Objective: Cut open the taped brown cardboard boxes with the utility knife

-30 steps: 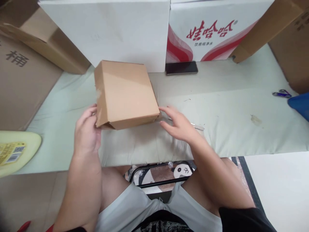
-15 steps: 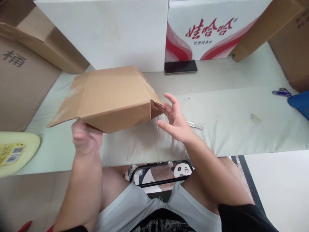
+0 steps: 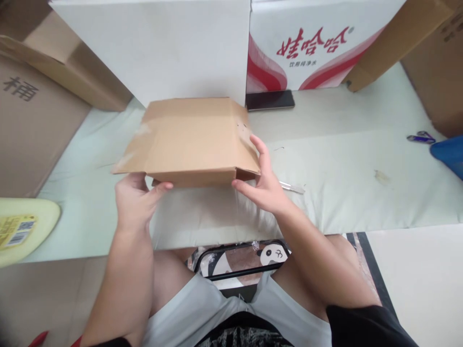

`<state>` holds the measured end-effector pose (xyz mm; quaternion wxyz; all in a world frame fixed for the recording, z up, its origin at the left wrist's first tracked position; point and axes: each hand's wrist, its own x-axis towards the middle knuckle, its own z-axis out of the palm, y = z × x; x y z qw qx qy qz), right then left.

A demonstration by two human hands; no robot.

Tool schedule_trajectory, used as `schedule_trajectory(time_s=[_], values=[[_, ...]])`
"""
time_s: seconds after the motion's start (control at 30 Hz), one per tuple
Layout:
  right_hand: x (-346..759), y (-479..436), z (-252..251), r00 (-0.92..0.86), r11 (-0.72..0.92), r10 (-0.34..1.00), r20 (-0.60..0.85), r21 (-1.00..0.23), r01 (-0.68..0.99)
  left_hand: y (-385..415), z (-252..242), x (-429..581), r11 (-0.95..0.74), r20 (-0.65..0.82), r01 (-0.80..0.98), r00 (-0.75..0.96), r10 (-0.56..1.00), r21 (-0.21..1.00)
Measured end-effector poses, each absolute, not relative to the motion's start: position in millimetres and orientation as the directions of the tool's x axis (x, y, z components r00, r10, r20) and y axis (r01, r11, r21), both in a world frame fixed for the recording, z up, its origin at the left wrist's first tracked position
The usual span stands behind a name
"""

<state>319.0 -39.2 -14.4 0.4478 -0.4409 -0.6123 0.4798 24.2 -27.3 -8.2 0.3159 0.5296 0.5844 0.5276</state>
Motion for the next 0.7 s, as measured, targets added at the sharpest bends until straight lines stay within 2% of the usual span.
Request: schedule_trajectory(time_s=[0.13, 0.37, 0.5, 0.6, 0.7], values=[[316.8, -39.6, -12.6, -0.127, 0.080, 0.990, 0.064, -0.989, 0.125, -24.5, -6.4, 26.8, -0.113, 0.200, 0.292, -0.288, 0.937, 0.950], [311.7, -41.2, 2.9, 0.010, -0.027, 1.000, -0.026, -0.996, 0.086, -28.6, -0.1, 27.0, 0.055, 0.033, 0.248, -0.336, 0.941, 0.967], [320.0, -41.2, 5.2, -0.023, -0.079, 0.996, -0.082, -0.990, 0.117, -31.0, 5.9, 23.2, 0.082, -0.029, 0.332, -0.163, 0.986, 0.940], [329.9, -37.0, 3.9, -0.087, -0.120, 0.989, -0.121, -0.993, 0.017, -33.4, 15.2, 20.3, 0.054, -0.045, 0.451, -0.031, 0.998, 0.891], [334.6, -32.9, 4.2, -0.023, -0.162, 0.987, -0.160, -0.982, -0.099, -36.4, 23.9, 19.5, 0.040, -0.125, 0.546, 0.120, 0.985, 0.837]])
